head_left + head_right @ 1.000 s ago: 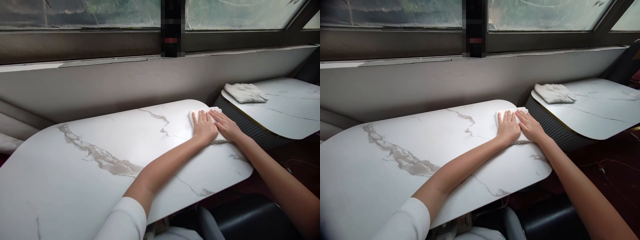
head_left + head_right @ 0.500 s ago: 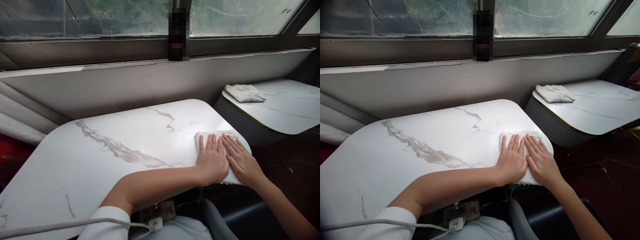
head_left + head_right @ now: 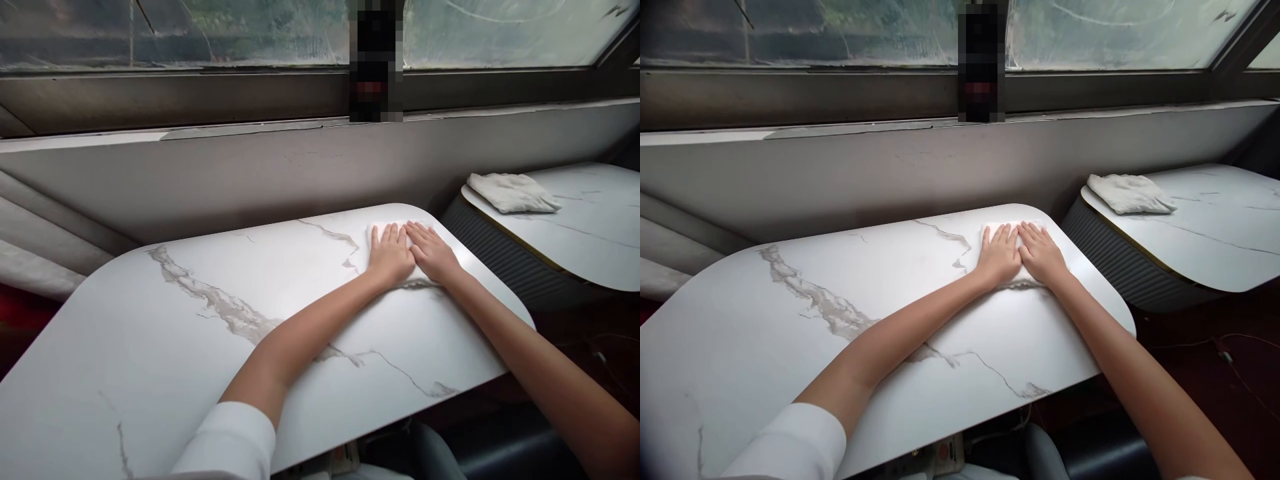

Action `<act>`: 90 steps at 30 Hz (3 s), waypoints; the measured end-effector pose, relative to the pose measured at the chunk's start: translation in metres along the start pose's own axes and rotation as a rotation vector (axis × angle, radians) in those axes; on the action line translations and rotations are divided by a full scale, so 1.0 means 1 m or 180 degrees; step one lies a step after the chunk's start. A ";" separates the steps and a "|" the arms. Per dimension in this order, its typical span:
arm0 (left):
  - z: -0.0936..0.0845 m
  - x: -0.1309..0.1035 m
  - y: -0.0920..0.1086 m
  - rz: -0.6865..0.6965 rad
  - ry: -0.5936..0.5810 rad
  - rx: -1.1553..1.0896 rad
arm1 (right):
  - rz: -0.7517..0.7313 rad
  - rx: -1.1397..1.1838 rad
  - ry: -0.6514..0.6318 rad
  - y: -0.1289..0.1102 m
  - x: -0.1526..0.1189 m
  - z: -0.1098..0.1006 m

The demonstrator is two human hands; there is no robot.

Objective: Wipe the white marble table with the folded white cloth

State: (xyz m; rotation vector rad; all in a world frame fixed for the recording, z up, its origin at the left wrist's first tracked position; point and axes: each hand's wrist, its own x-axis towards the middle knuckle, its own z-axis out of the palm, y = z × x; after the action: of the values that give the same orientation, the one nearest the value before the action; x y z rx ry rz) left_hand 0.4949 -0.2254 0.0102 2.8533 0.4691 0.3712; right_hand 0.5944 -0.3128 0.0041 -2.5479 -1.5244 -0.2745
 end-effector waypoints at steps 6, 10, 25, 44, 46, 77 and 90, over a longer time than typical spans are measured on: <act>-0.007 0.042 -0.066 -0.0313 0.0111 0.0151 | -0.0231 0.0058 0.0086 -0.022 0.086 0.023; -0.012 0.047 -0.090 -0.0495 0.0195 0.0239 | -0.0369 0.0096 0.0008 -0.038 0.112 0.028; -0.026 -0.063 -0.050 -0.0285 0.0134 0.0298 | -0.0615 0.0144 0.0071 -0.078 -0.001 0.004; -0.075 -0.222 -0.039 -0.0197 -0.0396 -0.0165 | -0.0961 0.0340 0.0029 -0.175 -0.134 -0.030; -0.073 -0.208 -0.054 -0.0401 -0.0262 -0.0118 | -0.0973 0.0365 -0.0024 -0.179 -0.110 -0.025; -0.066 -0.068 -0.198 -0.1021 0.0318 0.0380 | -0.0533 0.0584 -0.0194 -0.209 0.096 0.027; -0.095 -0.260 -0.115 -0.0185 -0.0011 0.0410 | -0.1393 0.0959 -0.0476 -0.250 -0.106 -0.025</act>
State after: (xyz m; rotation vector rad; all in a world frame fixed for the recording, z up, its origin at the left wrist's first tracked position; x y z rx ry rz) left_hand 0.1973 -0.1911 0.0149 2.9557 0.5943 0.3369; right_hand 0.3224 -0.2919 0.0134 -2.0282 -1.9978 0.0952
